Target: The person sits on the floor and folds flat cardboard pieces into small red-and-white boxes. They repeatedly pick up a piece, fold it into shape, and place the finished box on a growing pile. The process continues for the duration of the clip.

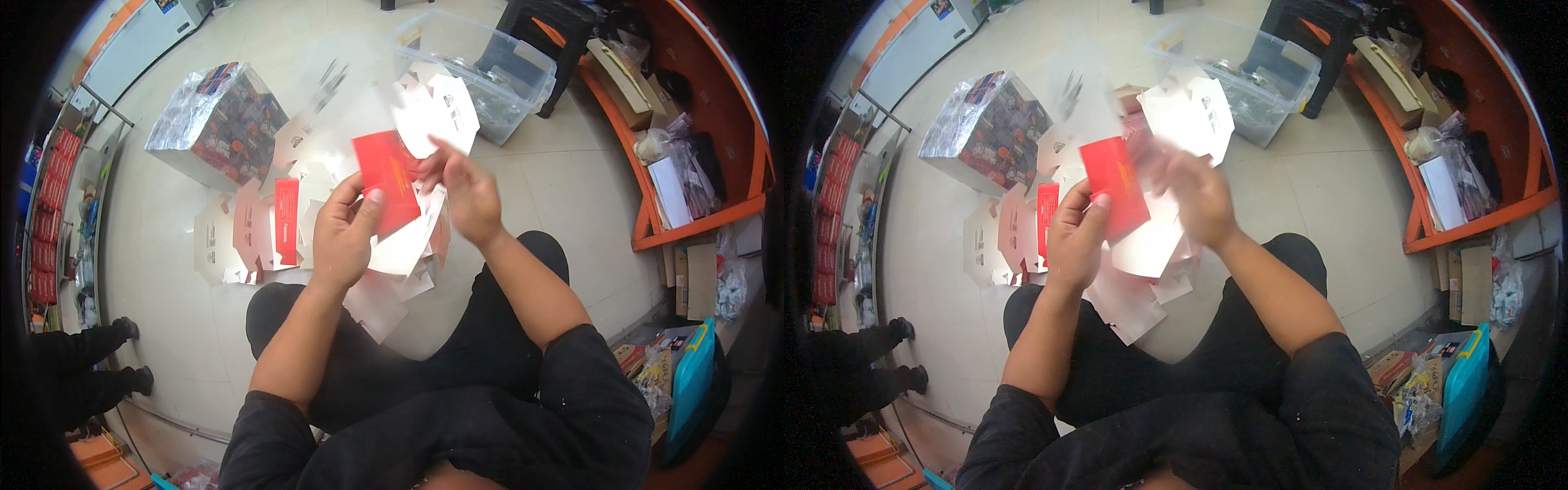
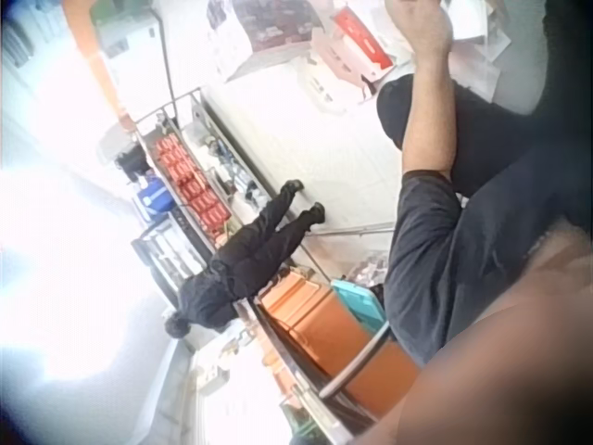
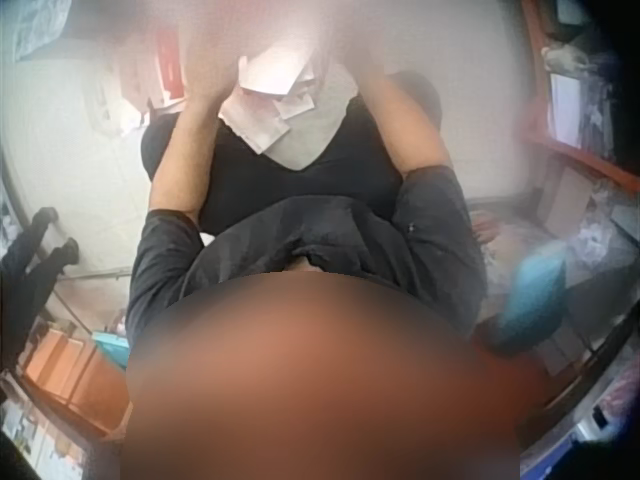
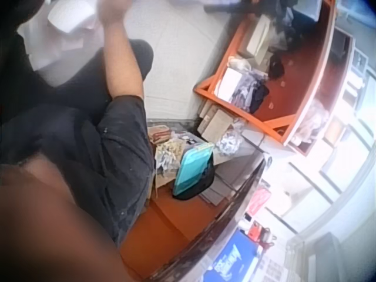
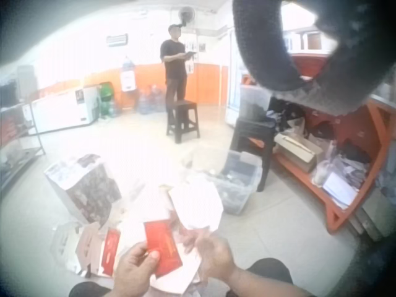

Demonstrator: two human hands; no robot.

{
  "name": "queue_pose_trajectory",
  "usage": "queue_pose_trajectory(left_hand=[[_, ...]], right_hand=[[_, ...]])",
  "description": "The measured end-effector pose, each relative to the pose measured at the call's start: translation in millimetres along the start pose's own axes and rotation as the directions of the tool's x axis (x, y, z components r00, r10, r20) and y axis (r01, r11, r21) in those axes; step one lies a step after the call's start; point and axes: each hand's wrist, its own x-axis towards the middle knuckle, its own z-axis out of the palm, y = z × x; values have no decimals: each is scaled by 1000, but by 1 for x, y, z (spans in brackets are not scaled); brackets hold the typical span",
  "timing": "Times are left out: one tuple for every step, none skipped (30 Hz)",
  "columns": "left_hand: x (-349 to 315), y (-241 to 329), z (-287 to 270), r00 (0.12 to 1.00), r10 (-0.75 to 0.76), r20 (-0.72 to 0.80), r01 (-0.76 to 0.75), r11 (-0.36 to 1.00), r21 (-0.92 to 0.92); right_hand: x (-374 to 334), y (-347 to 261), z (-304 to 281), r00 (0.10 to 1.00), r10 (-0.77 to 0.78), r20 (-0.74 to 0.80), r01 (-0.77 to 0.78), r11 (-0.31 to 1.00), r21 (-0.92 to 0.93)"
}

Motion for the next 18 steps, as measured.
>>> queue_pose_trajectory(left_hand=[[-2,1,-1,999,12,53,-16,997,81],[-3,1,-1,997,5,77,-17,987,159],[-5,2,0,995,5,102,-29,972,231],[-6,1,2,994,48,96,-78,936,343],[-7,1,4,989,111,97,-142,896,420],[-8,2,5,981,162,106,-193,844,500],[-8,3,6,971,208,122,-240,781,576],[-8,5,6,966,217,143,-259,753,605],[-8,7,5,960,224,166,-278,722,633],[-7,8,4,955,229,189,-296,691,660],[-7,10,3,952,226,205,-305,687,659],[-7,11,2,949,222,222,-314,684,659],[-7,11,0,942,226,248,-335,677,655],[-7,11,-2,942,222,251,-334,658,675],[-7,11,-3,938,224,264,-346,635,691],[-7,10,-5,934,225,277,-357,612,706],[-7,9,-6,932,238,274,-363,591,720],[-7,7,-7,929,251,271,-368,571,734]], right_hand=[[4,2,-6,998,9,-69,-8,1000,12],[10,3,-12,991,16,-132,-16,1000,3],[15,4,-18,982,20,-186,-19,1000,10],[18,5,-23,987,-10,-163,5,1000,-30],[20,6,-27,991,-41,-131,34,998,-53],[22,6,-31,993,-70,-98,63,996,-65],[22,5,-33,993,-99,-71,90,988,-125],[22,4,-34,991,-126,-42,117,978,-175],[21,3,-34,987,-158,-21,150,966,-209],[20,2,-33,994,-102,-33,92,971,-219],[19,0,-31,997,-51,-53,38,976,-214],[19,-2,-29,999,-6,-47,-4,980,-197],[19,-4,-27,999,5,-47,-18,957,-288],[19,-7,-24,1000,11,-22,-18,931,-366],[19,-10,-21,999,38,-23,-44,898,-439],[19,-13,-17,999,-35,30,45,868,-494],[17,-16,-14,994,-88,58,106,832,-545],[14,-19,-10,989,-122,78,144,794,-591]])
